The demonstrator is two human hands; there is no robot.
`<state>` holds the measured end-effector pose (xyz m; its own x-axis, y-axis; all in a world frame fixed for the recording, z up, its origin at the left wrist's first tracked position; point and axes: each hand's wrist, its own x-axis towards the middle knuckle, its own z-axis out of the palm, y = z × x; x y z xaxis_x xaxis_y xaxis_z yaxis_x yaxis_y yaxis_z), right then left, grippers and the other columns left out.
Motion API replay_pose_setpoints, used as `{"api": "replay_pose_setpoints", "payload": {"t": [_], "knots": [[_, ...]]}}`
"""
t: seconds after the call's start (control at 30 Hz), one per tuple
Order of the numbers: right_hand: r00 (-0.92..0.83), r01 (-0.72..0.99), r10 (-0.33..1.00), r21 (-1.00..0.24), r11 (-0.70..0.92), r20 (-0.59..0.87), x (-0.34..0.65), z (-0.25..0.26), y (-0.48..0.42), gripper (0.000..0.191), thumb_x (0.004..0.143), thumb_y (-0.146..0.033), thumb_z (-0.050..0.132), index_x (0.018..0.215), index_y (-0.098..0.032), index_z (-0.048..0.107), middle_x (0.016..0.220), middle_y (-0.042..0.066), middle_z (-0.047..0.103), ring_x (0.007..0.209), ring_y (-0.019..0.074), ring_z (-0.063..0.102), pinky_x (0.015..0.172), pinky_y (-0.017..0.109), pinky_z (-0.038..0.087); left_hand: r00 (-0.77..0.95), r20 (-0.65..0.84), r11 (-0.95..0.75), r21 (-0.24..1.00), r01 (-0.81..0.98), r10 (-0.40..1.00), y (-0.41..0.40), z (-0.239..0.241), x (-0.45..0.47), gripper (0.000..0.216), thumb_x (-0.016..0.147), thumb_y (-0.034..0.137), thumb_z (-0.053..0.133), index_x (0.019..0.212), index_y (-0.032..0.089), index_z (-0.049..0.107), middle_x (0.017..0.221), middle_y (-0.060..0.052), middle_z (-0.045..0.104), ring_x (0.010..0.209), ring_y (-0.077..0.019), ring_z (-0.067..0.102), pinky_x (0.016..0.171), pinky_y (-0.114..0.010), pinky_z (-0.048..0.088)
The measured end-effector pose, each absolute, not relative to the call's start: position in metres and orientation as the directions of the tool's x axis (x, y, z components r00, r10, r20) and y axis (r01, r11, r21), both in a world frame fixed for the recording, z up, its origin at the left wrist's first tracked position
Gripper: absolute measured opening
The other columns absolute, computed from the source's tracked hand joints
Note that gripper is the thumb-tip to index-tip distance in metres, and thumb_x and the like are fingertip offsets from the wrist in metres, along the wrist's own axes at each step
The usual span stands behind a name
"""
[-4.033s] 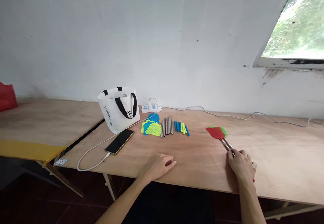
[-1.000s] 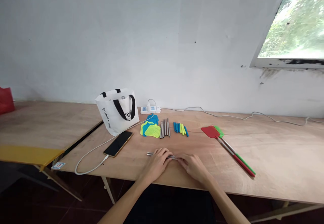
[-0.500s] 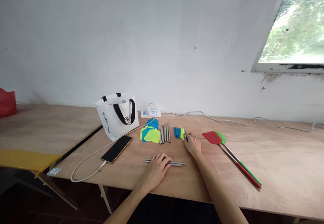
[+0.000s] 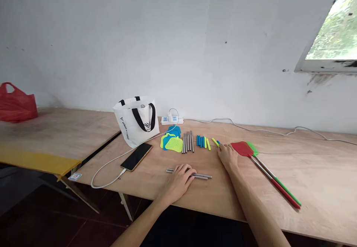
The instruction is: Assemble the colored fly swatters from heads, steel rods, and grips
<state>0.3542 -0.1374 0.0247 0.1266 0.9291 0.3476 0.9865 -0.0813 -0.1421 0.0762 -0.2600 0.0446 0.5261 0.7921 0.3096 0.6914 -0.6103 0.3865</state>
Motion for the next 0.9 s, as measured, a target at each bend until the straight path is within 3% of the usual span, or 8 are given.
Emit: {"api": "replay_pose_setpoints", "payload": {"t": [0.2, 0.33, 0.47, 0.6, 0.73, 0.9], "knots": [[0.138, 0.986, 0.912, -0.143, -0.089, 0.386, 0.383, 0.021, -0.172, 0.037, 0.094, -0.03, 0.043, 0.116, -0.021, 0.072, 0.11, 0.01, 0.075, 0.105, 0.0269, 0.064, 0.079, 0.035, 0.048, 0.528, 0.316, -0.615, 0.391, 0.685, 0.788, -0.26, 0.045, 0.077, 0.018, 0.103, 0.023, 0.047, 0.114, 0.026, 0.062, 0.115, -0.004, 0.062, 0.109, -0.0224, 0.058, 0.097, -0.038, 0.043], [-0.019, 0.978, 0.881, -0.175, 0.114, 0.473, 0.4, 0.011, -0.199, 0.037, 0.092, -0.034, 0.043, 0.108, -0.02, 0.074, 0.098, 0.011, 0.075, 0.094, 0.0265, 0.067, 0.08, 0.036, 0.051, 0.532, 0.296, -0.605, 0.48, 0.635, 0.793, -0.259, 0.044, 0.073, 0.02, 0.101, 0.027, 0.053, 0.119, 0.027, 0.06, 0.12, -0.003, 0.063, 0.116, -0.0231, 0.058, 0.102, -0.039, 0.043], [-0.178, 0.911, 0.86, -0.249, 0.327, 0.478, 0.4, 0.007, -0.214, 0.035, 0.093, -0.038, 0.044, 0.106, -0.022, 0.073, 0.085, 0.008, 0.073, 0.079, 0.0237, 0.066, 0.072, 0.035, 0.052, 0.454, 0.324, -0.554, 0.573, 0.604, 0.83, -0.241, 0.047, 0.057, 0.026, 0.101, 0.031, 0.053, 0.126, 0.026, 0.054, 0.128, -0.005, 0.061, 0.121, -0.0229, 0.056, 0.103, -0.037, 0.045], [-0.273, 0.863, 0.837, -0.264, 0.431, 0.474, 0.378, 0.011, -0.215, 0.034, 0.094, -0.031, 0.041, 0.111, -0.023, 0.069, 0.094, 0.007, 0.074, 0.086, 0.0234, 0.066, 0.077, 0.036, 0.053, 0.29, 0.383, -0.447, 0.427, 0.786, 0.877, -0.201, 0.054, 0.031, 0.027, 0.101, 0.029, 0.047, 0.125, 0.021, 0.054, 0.127, -0.012, 0.059, 0.122, -0.028, 0.054, 0.104, -0.043, 0.043], [-0.317, 0.86, 0.81, -0.21, 0.465, 0.494, 0.349, 0.012, -0.211, 0.032, 0.094, -0.024, 0.042, 0.115, -0.022, 0.066, 0.106, 0.007, 0.073, 0.099, 0.0225, 0.066, 0.085, 0.035, 0.052, 0.076, 0.316, -0.161, 0.251, 0.955, 0.946, -0.158, 0.057, 0.017, 0.041, 0.099, 0.044, 0.05, 0.128, 0.015, 0.053, 0.129, -0.02, 0.057, 0.123, -0.0364, 0.052, 0.102, -0.049, 0.042], [-0.341, 0.875, 0.794, -0.14, 0.464, 0.504, 0.326, 0.02, -0.213, 0.031, 0.102, -0.027, 0.038, 0.112, -0.021, 0.067, 0.109, 0.008, 0.073, 0.101, 0.0228, 0.065, 0.088, 0.036, 0.046, -0.131, 0.195, 0.07, 0.293, 0.954, 0.972, -0.12, 0.053, 0.015, 0.07, 0.084, 0.063, 0.068, 0.13, 0.012, 0.052, 0.135, -0.027, 0.054, 0.129, -0.0449, 0.048, 0.107, -0.055, 0.035]]}}
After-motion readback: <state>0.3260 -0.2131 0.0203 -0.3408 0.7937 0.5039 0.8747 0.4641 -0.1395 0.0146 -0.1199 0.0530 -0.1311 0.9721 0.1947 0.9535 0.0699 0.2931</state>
